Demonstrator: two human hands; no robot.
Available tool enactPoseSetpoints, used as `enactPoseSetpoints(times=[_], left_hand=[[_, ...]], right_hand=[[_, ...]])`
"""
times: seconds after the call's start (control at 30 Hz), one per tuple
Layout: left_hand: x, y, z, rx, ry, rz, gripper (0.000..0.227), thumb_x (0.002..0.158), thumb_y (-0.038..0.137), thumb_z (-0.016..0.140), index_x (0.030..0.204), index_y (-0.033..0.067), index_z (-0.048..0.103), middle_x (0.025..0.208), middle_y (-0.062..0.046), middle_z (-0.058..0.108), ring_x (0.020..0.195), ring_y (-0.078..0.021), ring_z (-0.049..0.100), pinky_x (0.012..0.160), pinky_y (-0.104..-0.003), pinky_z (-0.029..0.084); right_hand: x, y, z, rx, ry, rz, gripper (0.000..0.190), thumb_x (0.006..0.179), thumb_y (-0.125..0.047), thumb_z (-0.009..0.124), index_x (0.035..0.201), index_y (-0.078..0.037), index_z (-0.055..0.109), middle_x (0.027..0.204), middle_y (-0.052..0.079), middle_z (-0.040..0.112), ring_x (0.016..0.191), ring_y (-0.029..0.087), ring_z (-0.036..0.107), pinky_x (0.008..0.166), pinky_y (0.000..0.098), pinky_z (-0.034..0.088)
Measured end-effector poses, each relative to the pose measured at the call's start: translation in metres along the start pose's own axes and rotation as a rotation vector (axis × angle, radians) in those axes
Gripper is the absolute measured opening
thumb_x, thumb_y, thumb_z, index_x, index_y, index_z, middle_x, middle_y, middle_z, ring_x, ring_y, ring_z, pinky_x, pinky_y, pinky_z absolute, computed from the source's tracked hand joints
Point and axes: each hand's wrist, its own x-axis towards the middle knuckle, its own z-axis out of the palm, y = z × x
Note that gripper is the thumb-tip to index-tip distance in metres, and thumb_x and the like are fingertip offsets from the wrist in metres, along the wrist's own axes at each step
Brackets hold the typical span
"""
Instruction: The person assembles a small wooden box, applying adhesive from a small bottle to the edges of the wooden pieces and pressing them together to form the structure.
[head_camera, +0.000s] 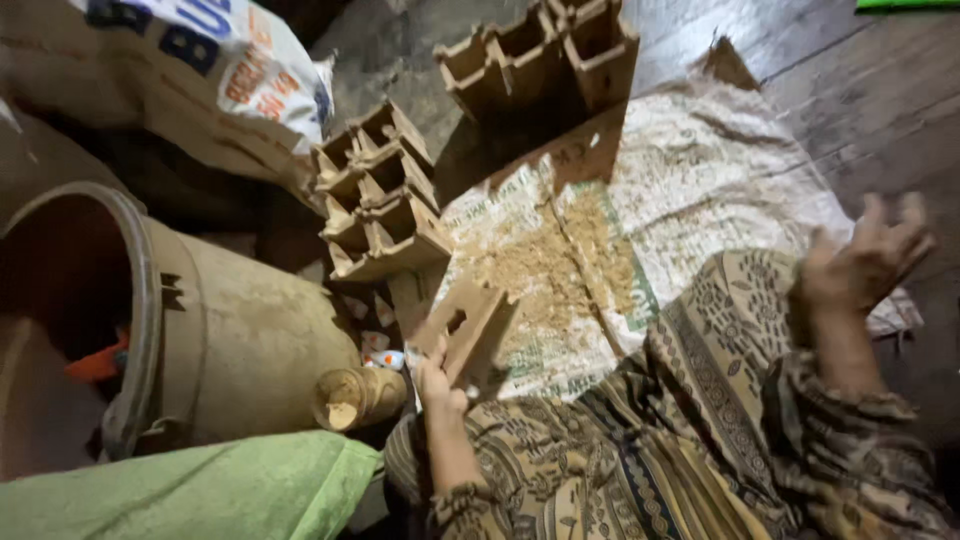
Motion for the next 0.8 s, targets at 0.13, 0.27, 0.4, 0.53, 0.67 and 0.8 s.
enactPoseSetpoints(times=[0.13,0.27,0.4,0.53,0.67,0.8], left_hand=[[0.017,-0.034,-0.026,-0.142,-0.025,-0.63,0.031,0.087,0.035,0.072,0.107,0.0113,0.073,0.103,-0.014,0.074,0.092,-0.0361,0.068,0.078,-0.047,0.055],[-0.06,0.024,0.035,-0.273,0.02,-0.694,0.038,0.087,0.024,0.076,0.107,-0.0076,0.07,0.111,-0.028,0.071,0.102,-0.041,0.071,0.096,-0.054,0.055],[-0.028,-0.041,0.001,-0.182,-0.057,-0.702,0.039,0.085,0.027,0.076,0.111,-0.0024,0.072,0.115,-0.024,0.072,0.105,-0.0395,0.07,0.101,-0.055,0.053],[-0.046,-0.038,0.016,-0.167,-0.269,-0.662,0.047,0.097,0.04,0.054,0.135,0.0119,0.06,0.13,-0.016,0.063,0.12,-0.0351,0.057,0.105,-0.055,0.044],[-0.119,0.005,0.06,-0.032,-0.281,-0.386,0.11,0.073,0.08,0.028,0.143,-0.0029,0.046,0.146,-0.025,0.051,0.139,-0.039,0.047,0.117,-0.053,0.036],[-0.068,-0.048,0.0,1.117,-0.357,-0.09,0.069,0.06,0.067,0.076,0.071,0.0106,0.037,0.071,-0.006,0.04,0.056,-0.02,0.04,0.046,-0.038,0.04]], right_hand=[[-0.007,-0.04,-0.009,0.088,-0.199,-0.022,0.047,0.094,-0.015,0.078,0.137,0.002,0.069,0.142,0.032,0.056,0.12,0.043,0.053,0.086,0.0483,0.052],[-0.048,-0.081,0.028,0.135,-0.819,0.044,0.059,0.095,-0.062,0.064,0.137,-0.021,0.067,0.1,0.019,0.077,0.096,0.042,0.074,0.08,0.0514,0.058],[-0.041,-0.172,-0.049,0.814,-1.105,0.253,0.05,0.086,-0.034,0.07,0.128,-0.007,0.071,0.094,0.021,0.074,0.083,0.036,0.071,0.077,0.0324,0.055],[-0.079,-0.206,-0.021,1.149,-1.153,0.037,0.053,0.086,-0.048,0.074,0.127,-0.022,0.053,0.118,0.007,0.052,0.105,0.023,0.048,0.087,0.0406,0.043],[-0.115,-0.204,0.003,1.276,-1.095,0.199,0.051,0.083,-0.041,0.084,0.075,-0.023,0.037,0.078,-0.003,0.042,0.07,0.011,0.038,0.065,0.0265,0.035],[-0.108,-0.205,-0.002,1.085,-1.097,0.165,0.036,0.084,-0.044,0.081,0.083,-0.019,0.054,0.082,0.0,0.056,0.072,0.014,0.049,0.065,0.0294,0.043]])
